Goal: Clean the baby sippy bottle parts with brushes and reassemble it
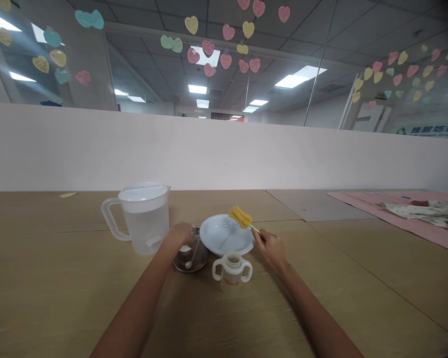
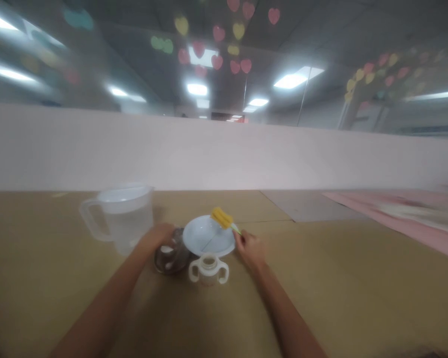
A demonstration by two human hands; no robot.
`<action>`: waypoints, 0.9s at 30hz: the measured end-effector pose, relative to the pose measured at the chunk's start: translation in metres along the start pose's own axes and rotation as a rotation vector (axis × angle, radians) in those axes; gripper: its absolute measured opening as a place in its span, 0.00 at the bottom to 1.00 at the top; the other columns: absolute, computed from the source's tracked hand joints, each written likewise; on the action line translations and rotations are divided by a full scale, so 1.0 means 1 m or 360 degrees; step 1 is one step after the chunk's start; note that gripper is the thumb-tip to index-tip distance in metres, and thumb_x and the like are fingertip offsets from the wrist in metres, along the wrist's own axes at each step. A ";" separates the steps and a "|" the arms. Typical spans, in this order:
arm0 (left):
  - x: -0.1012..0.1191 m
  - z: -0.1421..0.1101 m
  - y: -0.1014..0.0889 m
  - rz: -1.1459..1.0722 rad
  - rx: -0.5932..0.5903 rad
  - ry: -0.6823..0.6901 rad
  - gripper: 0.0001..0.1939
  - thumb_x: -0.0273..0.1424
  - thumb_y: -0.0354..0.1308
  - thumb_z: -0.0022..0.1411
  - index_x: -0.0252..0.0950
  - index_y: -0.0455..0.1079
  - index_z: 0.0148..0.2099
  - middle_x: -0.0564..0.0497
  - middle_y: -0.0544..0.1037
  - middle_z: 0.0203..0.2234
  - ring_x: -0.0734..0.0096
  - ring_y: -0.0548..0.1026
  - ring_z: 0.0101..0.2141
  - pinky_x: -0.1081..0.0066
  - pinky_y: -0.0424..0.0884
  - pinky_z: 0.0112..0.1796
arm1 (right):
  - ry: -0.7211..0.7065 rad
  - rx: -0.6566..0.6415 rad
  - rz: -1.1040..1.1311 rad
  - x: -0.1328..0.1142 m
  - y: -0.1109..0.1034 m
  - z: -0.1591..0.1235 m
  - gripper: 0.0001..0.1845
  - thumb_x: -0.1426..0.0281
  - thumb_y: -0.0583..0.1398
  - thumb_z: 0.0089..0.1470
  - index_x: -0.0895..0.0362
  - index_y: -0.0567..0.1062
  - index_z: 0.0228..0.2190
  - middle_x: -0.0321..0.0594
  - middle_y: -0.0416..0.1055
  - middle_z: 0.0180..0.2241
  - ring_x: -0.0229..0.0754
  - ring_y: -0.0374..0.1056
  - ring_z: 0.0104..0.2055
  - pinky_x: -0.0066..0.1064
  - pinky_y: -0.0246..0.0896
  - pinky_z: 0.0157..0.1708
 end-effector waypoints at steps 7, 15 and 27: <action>0.001 0.000 -0.001 0.0003 -0.0021 -0.0016 0.19 0.34 0.65 0.42 0.38 0.73 0.40 0.43 0.77 0.39 0.58 0.75 0.38 0.72 0.69 0.33 | 0.0001 0.0015 -0.0029 0.000 0.000 0.000 0.36 0.49 0.39 0.59 0.59 0.68 0.16 0.40 0.67 0.15 0.32 0.55 0.16 0.27 0.35 0.20; 0.003 -0.004 -0.007 0.0068 -0.0038 0.0001 0.10 0.25 0.58 0.48 0.31 0.74 0.36 0.38 0.77 0.36 0.56 0.76 0.36 0.69 0.70 0.32 | 0.0003 -0.0002 -0.0039 0.000 0.001 -0.001 0.36 0.49 0.39 0.59 0.59 0.69 0.17 0.40 0.67 0.16 0.32 0.54 0.16 0.27 0.35 0.20; 0.005 -0.005 -0.005 0.0024 -0.0003 -0.0017 0.12 0.20 0.59 0.43 0.30 0.74 0.34 0.38 0.77 0.34 0.58 0.76 0.35 0.71 0.69 0.32 | 0.0011 -0.0035 -0.0008 -0.001 0.001 -0.001 0.36 0.49 0.39 0.59 0.59 0.69 0.17 0.40 0.67 0.16 0.32 0.56 0.17 0.26 0.35 0.20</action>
Point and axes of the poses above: each hand's wrist, its own z-axis towards the middle knuckle, its own y-axis out of the palm, x = y × z, the point moved 2 cm from there along z, towards the middle knuckle
